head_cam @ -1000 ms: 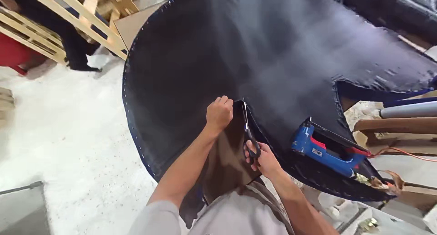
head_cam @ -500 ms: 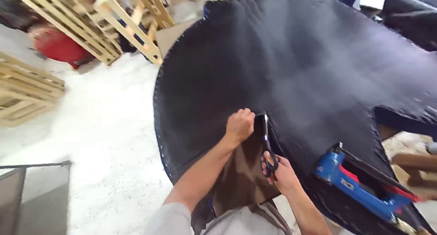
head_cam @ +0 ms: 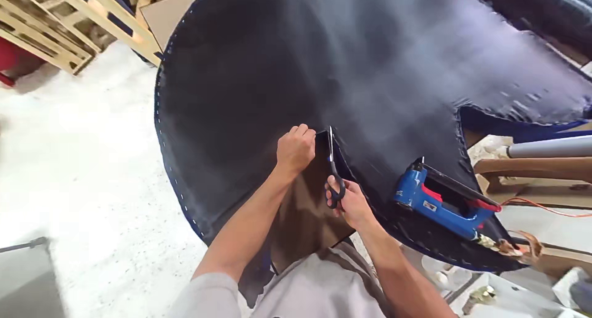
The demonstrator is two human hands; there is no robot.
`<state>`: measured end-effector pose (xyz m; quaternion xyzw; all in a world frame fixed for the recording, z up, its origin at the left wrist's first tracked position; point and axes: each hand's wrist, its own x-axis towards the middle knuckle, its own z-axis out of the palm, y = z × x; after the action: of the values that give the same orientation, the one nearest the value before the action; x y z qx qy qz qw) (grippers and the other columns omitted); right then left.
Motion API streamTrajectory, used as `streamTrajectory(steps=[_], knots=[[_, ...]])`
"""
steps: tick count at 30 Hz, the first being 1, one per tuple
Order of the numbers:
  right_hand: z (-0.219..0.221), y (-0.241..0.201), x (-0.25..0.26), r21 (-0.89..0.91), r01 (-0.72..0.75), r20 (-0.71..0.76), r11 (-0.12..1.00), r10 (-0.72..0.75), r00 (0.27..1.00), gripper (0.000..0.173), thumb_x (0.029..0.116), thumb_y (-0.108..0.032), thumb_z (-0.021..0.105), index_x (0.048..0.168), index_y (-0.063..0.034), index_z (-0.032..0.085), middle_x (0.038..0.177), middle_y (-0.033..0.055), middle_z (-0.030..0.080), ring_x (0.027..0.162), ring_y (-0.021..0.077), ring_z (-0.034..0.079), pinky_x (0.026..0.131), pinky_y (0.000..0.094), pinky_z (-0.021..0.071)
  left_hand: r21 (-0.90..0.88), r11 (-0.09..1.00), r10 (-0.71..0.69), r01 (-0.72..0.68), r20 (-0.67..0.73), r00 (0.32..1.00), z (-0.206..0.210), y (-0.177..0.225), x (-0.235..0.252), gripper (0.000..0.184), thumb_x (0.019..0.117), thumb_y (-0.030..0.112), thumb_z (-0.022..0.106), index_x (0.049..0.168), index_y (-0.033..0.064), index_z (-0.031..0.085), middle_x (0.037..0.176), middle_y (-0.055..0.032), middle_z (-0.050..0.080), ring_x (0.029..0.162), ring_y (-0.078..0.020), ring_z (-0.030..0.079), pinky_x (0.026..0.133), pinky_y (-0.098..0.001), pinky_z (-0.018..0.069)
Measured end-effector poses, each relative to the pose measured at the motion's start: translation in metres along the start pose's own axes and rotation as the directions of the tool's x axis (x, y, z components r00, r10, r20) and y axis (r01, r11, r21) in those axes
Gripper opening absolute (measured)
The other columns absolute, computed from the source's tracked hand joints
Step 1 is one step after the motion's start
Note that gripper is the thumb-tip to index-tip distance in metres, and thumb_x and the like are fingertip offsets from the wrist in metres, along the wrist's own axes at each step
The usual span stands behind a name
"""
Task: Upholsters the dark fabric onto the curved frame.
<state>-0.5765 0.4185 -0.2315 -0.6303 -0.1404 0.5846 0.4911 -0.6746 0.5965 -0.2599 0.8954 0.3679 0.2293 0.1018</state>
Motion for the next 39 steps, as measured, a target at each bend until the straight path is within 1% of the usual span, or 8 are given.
streamTrajectory(steps=[7,12,21,27,30,34,36,39], knots=[[0.005,0.003,0.002,0.008,0.010,-0.013,1.000,-0.010,1.000,0.032,0.1075,-0.030,0.055,0.097,-0.0019,0.064,0.068,0.0034,0.064,0.049,0.0089,0.060,0.039,0.0220,0.0481,0.002,1.000,0.017,-0.017,-0.011,1.000,0.002,-0.001,0.000,0.021,0.0983,0.016,0.058,0.103,0.0083,0.077,0.095,-0.0094,0.071,0.088,-0.0275,0.070,0.069,-0.0437,0.0585],[0.012,0.014,0.000,0.028,0.059,-0.065,0.998,-0.057,0.996,0.028,0.1052,-0.027,0.060,0.093,-0.0029,0.065,0.065,0.0034,0.063,0.045,0.0077,0.056,0.035,0.0208,0.0427,0.002,1.000,0.001,-0.001,0.003,1.000,0.002,0.000,0.000,0.021,0.0986,0.017,0.058,0.104,0.0090,0.077,0.096,-0.0093,0.071,0.090,-0.0274,0.070,0.070,-0.0435,0.0584],[0.010,-0.004,-0.003,0.074,0.004,-0.052,0.997,0.000,0.999,0.033,0.1083,-0.030,0.054,0.093,-0.0020,0.064,0.065,0.0028,0.061,0.046,0.0075,0.056,0.035,0.0213,0.0449,-0.013,1.000,0.002,-0.002,0.013,1.000,0.001,0.000,0.002,0.022,0.0991,0.018,0.057,0.103,0.0081,0.077,0.096,-0.0099,0.071,0.090,-0.0279,0.071,0.070,-0.0438,0.0583],[0.010,-0.003,-0.014,0.118,0.026,-0.087,0.993,-0.016,0.996,0.032,0.1067,-0.028,0.057,0.090,-0.0027,0.066,0.062,0.0021,0.060,0.042,0.0059,0.052,0.032,0.0200,0.0396,-0.018,0.999,-0.045,0.045,0.027,0.999,0.001,0.001,0.001,0.023,0.0995,0.019,0.057,0.103,0.0091,0.077,0.097,-0.0095,0.071,0.092,-0.0278,0.070,0.071,-0.0446,0.0582],[-0.003,0.014,-0.031,0.002,-0.033,-0.025,0.999,0.033,0.999,0.028,0.1059,-0.029,0.057,0.094,-0.0044,0.066,0.064,0.0016,0.061,0.044,0.0069,0.054,0.035,0.0211,0.0426,-0.018,0.995,-0.094,0.095,0.047,0.994,-0.002,0.002,0.004,0.024,0.1003,0.021,0.056,0.104,0.0095,0.076,0.099,-0.0096,0.071,0.093,-0.0284,0.071,0.073,-0.0463,0.0587],[-0.019,0.062,-0.031,-0.434,-0.118,-0.113,0.893,0.076,0.991,0.027,0.0992,-0.031,0.068,0.096,-0.0048,0.069,0.068,0.0046,0.067,0.051,0.0143,0.062,0.046,0.0311,0.0521,0.007,0.998,-0.061,0.060,0.009,0.998,0.001,0.003,0.004,0.023,0.0998,0.020,0.056,0.103,0.0084,0.076,0.097,-0.0098,0.072,0.091,-0.0279,0.071,0.072,-0.0449,0.0590],[-0.021,0.067,-0.033,-0.359,-0.091,-0.127,0.929,0.048,0.991,0.028,0.0993,-0.031,0.069,0.095,-0.0034,0.068,0.067,0.0052,0.067,0.048,0.0135,0.061,0.042,0.0281,0.0495,0.013,0.999,-0.039,0.039,-0.012,0.999,0.002,0.003,0.004,0.024,0.0992,0.019,0.056,0.102,0.0082,0.077,0.096,-0.0100,0.072,0.090,-0.0277,0.072,0.070,-0.0440,0.0591],[-0.022,0.044,-0.033,-0.135,-0.010,-0.050,0.991,0.004,0.999,0.032,0.1038,-0.035,0.059,0.095,-0.0044,0.064,0.064,0.0030,0.064,0.046,0.0109,0.058,0.038,0.0246,0.0467,0.014,1.000,-0.017,0.017,-0.013,1.000,0.002,0.002,0.003,0.024,0.0997,0.018,0.055,0.102,0.0083,0.077,0.096,-0.0102,0.072,0.089,-0.0275,0.072,0.070,-0.0438,0.0590]])
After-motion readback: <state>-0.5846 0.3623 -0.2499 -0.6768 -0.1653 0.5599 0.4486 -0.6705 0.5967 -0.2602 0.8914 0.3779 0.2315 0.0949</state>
